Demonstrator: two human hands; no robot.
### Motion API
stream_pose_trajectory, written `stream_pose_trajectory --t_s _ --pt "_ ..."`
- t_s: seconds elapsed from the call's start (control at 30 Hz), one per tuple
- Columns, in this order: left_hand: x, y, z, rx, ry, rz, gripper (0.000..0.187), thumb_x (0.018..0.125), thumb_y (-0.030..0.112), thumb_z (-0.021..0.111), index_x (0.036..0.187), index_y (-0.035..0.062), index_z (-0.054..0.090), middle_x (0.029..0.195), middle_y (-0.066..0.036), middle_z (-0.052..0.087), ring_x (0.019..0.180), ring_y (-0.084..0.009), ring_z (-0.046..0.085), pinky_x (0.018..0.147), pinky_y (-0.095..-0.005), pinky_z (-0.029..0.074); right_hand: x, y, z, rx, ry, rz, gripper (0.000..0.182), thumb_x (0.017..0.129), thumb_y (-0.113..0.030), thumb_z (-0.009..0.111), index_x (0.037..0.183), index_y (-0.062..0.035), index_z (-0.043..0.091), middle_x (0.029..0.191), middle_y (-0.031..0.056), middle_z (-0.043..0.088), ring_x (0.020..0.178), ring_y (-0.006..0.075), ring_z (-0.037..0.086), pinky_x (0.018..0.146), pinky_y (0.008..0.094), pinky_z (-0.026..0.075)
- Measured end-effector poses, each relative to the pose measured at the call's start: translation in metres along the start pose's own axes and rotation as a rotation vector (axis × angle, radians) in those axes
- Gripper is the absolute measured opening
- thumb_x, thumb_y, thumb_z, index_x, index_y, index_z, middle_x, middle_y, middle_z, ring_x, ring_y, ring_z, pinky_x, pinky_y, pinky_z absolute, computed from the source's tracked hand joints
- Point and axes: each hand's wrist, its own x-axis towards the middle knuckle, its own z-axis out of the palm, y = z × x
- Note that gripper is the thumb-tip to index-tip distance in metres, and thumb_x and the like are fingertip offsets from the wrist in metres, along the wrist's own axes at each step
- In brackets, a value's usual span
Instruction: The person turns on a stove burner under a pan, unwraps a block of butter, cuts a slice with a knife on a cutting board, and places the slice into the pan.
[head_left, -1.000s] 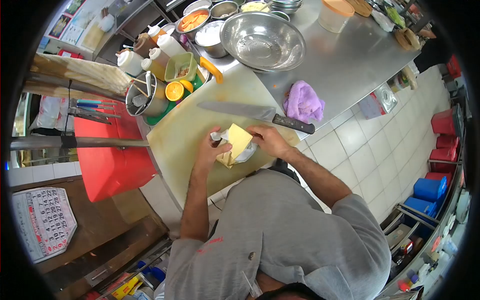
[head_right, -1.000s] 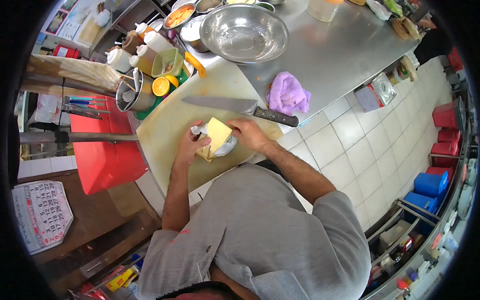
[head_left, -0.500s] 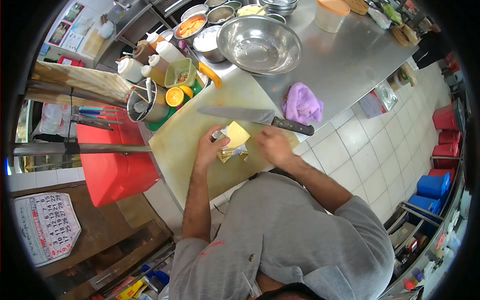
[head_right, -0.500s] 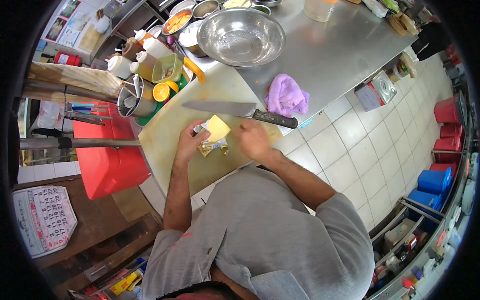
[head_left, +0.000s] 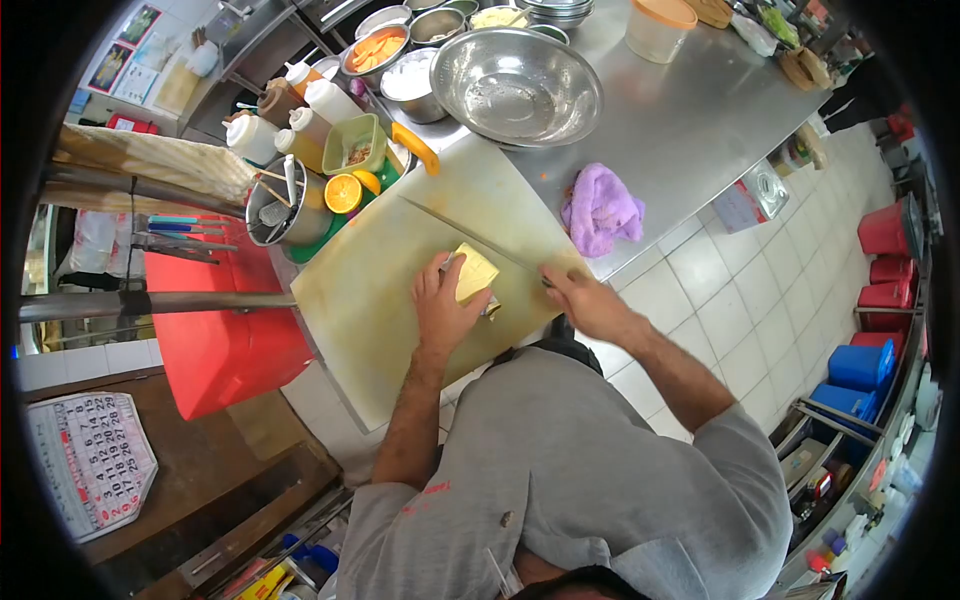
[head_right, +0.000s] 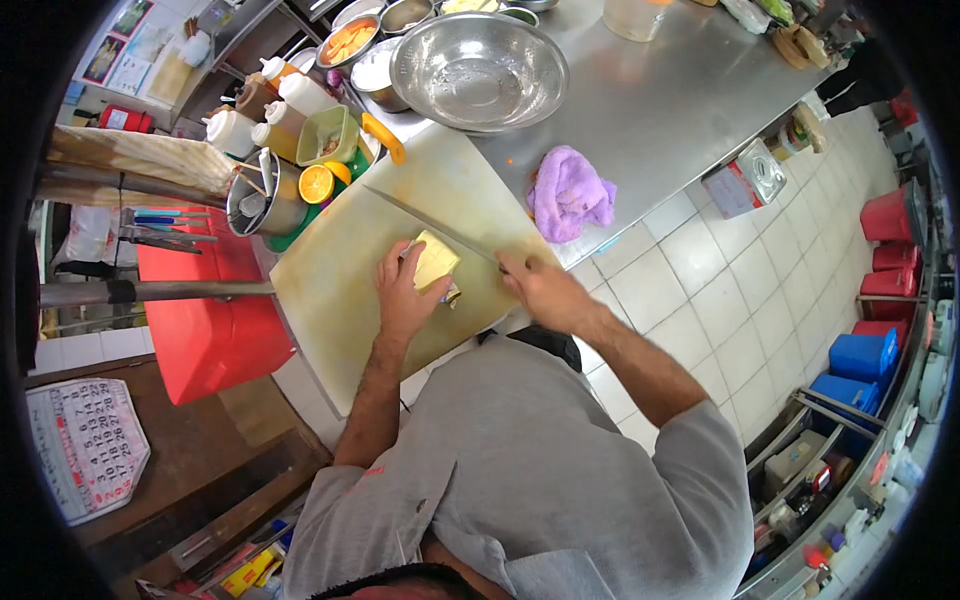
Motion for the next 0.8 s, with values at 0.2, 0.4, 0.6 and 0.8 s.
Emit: stream_pose_trajectory --t_s 0.2,0.4,0.6,0.8 --pt "0.001 0.001 0.0 -0.007 -0.001 -0.012 0.057 0.067 0.026 0.076 0.117 0.008 0.055 0.122 -0.013 0.045 0.108 -0.031 0.043 0.093 -0.0439 0.035 -0.036 -0.028 0.007 0.2 -0.097 0.095 0.05 0.094 -0.025 0.047 0.14 -0.0225 0.027 0.086 0.0188 0.056 0.074 0.0355 0.059 0.066 0.0434 0.049" --pt "0.004 0.0 0.003 0.013 -0.007 0.002 0.059 0.067 0.027 0.076 0.118 0.0081 0.055 0.121 -0.013 0.046 0.106 -0.031 0.043 0.093 -0.044 0.035 -0.044 -0.036 0.008 0.078 -0.134 0.157 0.054 0.094 -0.025 0.047 0.141 -0.0322 0.022 0.084 0.0168 0.055 0.066 0.0344 0.059 0.061 0.0427 0.051" --pt "0.005 -0.003 0.006 0.018 -0.002 0.004 0.057 0.066 0.029 0.074 0.116 0.0093 0.055 0.119 -0.011 0.045 0.108 -0.0297 0.043 0.09 -0.0448 0.035 -0.045 -0.041 0.004 0.063 -0.168 0.175 0.054 0.093 -0.024 0.048 0.142 -0.0309 0.024 0.081 0.0164 0.054 0.063 0.0347 0.057 0.059 0.0443 0.049" --pt "0.005 -0.006 0.008 0.006 -0.005 0.007 0.056 0.066 0.029 0.074 0.116 0.0103 0.055 0.119 -0.01 0.046 0.107 -0.0293 0.043 0.089 -0.0442 0.035 -0.045 -0.044 0.0 0.044 -0.216 0.202 0.053 0.093 -0.024 0.048 0.141 -0.0311 0.025 0.081 0.0162 0.054 0.063 0.0344 0.057 0.059 0.0442 0.049"
